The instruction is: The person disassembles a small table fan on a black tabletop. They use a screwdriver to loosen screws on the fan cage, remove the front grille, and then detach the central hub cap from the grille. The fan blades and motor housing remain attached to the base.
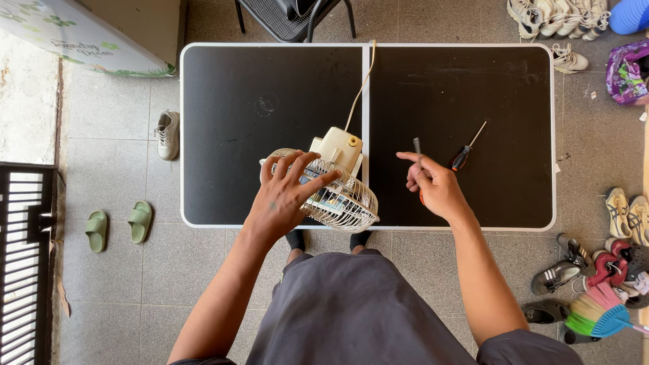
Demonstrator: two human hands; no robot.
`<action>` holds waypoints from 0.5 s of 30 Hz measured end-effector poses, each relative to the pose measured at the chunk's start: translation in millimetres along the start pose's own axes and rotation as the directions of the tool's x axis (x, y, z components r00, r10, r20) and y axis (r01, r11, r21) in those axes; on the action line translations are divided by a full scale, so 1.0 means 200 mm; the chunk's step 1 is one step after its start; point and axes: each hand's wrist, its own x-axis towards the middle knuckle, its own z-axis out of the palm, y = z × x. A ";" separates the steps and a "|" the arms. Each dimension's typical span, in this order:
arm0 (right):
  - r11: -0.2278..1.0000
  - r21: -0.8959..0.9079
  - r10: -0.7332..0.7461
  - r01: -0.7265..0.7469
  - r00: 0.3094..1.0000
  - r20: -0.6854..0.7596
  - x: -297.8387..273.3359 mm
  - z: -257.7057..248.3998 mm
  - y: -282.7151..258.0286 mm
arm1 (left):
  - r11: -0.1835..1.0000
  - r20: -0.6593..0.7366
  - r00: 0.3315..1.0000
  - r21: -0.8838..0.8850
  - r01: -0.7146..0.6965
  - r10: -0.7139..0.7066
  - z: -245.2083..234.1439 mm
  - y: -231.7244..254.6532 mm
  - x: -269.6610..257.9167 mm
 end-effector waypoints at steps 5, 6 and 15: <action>0.921 -0.368 -0.078 0.125 0.987 0.140 -0.14 0.04 -0.35 | 0.988 0.033 0.998 -0.142 0.057 -0.052 -0.03 0.02 -0.02; 0.923 -0.348 -0.111 0.163 0.980 0.163 -0.16 0.04 -0.39 | 0.986 0.029 0.998 -0.158 0.059 -0.055 -0.04 0.03 -0.02; 0.863 -0.408 -0.219 0.298 0.948 0.229 -0.25 0.03 -0.55 | 0.931 -0.211 0.973 -0.365 0.013 -0.096 -0.05 0.08 -0.04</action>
